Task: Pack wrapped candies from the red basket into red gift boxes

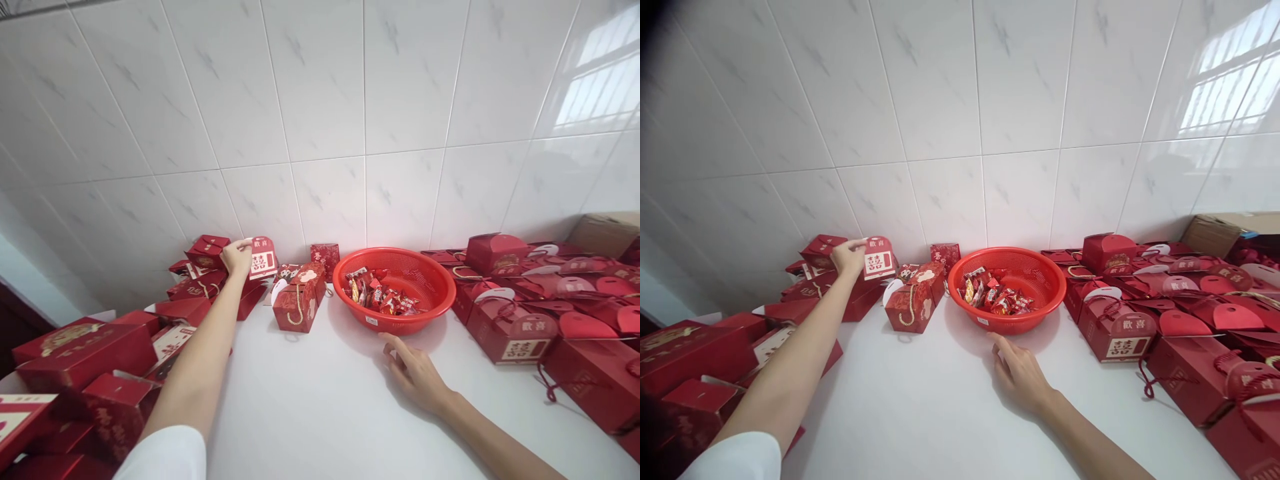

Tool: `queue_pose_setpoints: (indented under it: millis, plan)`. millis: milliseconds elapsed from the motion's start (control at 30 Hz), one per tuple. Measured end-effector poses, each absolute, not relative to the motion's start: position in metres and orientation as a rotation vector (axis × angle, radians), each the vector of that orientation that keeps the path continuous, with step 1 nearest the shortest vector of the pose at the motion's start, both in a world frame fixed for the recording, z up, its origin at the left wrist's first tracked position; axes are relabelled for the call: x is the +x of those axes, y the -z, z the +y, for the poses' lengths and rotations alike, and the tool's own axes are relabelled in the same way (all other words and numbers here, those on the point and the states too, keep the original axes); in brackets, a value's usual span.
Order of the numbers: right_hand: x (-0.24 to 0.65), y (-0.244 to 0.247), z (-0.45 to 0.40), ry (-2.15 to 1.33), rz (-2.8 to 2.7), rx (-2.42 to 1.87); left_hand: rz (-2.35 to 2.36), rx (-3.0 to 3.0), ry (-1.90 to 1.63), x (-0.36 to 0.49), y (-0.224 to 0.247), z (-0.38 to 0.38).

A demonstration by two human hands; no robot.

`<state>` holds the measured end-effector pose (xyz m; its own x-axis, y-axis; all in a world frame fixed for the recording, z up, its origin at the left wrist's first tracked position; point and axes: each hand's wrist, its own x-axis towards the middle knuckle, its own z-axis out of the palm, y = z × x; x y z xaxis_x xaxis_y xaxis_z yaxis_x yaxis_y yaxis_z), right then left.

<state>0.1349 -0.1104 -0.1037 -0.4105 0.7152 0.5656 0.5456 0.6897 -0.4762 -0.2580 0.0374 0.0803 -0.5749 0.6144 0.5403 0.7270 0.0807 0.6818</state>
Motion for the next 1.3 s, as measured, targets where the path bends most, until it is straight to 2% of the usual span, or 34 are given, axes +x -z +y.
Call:
queue_pose_setpoints:
  millis: [167,300,367,533,667,800,967,1300]
  plan:
    - [0.134,0.102,-0.111,-0.362,-2.035,-0.971,-1.694,-1.527,2.129,-0.218,-0.111,0.005]
    - [0.136,0.088,-0.114,-0.388,-1.777,-0.97,-1.348,-2.088,2.29,-0.17,-0.11,-0.048]
    - [0.14,0.077,-0.116,-0.385,-1.597,-0.952,-1.259,-2.417,2.214,-0.144,-0.1,-0.076]
    - [0.155,0.048,-0.124,-0.356,-1.307,-0.889,-0.8,-3.026,1.7,-0.085,-0.054,-0.121]
    - [0.163,0.036,-0.129,-0.398,-1.409,-0.922,-0.645,-3.019,1.519,-0.056,-0.011,-0.136]
    - [0.166,0.032,-0.127,-0.408,-1.559,-1.01,-0.736,-2.792,1.422,-0.049,0.014,-0.142]
    - [0.165,0.031,-0.126,-0.384,-1.63,-1.063,-0.839,-2.777,1.265,-0.052,0.014,-0.146]
    - [0.162,0.033,-0.126,-0.579,-1.669,-0.985,-0.553,-3.249,0.935,-0.037,-0.013,-0.134]
